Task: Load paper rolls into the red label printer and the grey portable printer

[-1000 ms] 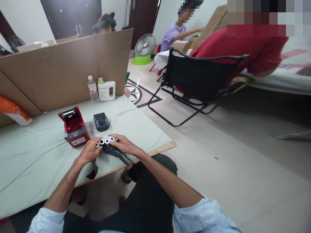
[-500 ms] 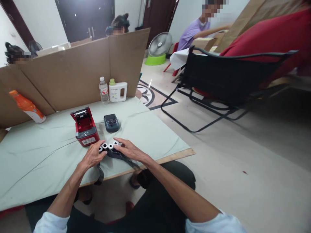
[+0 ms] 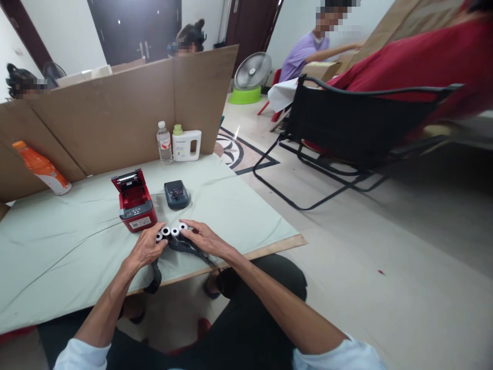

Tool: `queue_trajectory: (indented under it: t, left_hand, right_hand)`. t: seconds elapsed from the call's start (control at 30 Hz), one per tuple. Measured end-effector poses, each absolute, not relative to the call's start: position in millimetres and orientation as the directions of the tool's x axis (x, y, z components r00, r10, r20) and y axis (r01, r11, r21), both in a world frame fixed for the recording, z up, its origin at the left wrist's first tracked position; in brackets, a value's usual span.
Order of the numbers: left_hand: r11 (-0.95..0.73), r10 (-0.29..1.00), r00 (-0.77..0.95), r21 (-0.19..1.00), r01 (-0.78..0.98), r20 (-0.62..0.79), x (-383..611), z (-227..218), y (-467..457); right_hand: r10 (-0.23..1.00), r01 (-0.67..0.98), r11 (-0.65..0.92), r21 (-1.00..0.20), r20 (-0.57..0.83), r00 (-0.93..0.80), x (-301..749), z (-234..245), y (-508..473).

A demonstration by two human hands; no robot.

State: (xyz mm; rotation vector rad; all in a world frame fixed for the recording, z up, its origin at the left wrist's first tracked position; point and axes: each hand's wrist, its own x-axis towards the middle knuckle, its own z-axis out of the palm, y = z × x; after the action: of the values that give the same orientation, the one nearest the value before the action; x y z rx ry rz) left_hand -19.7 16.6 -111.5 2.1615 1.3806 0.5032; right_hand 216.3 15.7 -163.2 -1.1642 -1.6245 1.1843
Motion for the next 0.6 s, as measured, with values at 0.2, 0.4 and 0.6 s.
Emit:
queue_trajectory:
  t: [0.2,0.4,0.6]
  left_hand:
    - [-0.321,0.914,0.404,0.649,0.689,0.024,-25.0,-111.2,17.6]
    - [-0.354,0.912,0.402,0.644,0.679,0.077,-29.9,-113.5,10.7]
    - [-0.506,0.862,0.367,0.537,0.675,0.35,-50.9,-83.4,6.6]
  right_hand:
    - [0.965,0.237,0.109,-0.965,0.046,-0.258,223.5,-155.2,14.5]
    - [0.966,0.204,0.06,-0.977,0.006,-0.259,228.7,-148.4,15.2]
    - [0.981,0.168,0.021,-0.986,-0.011,-0.192,235.3,-156.9,32.4]
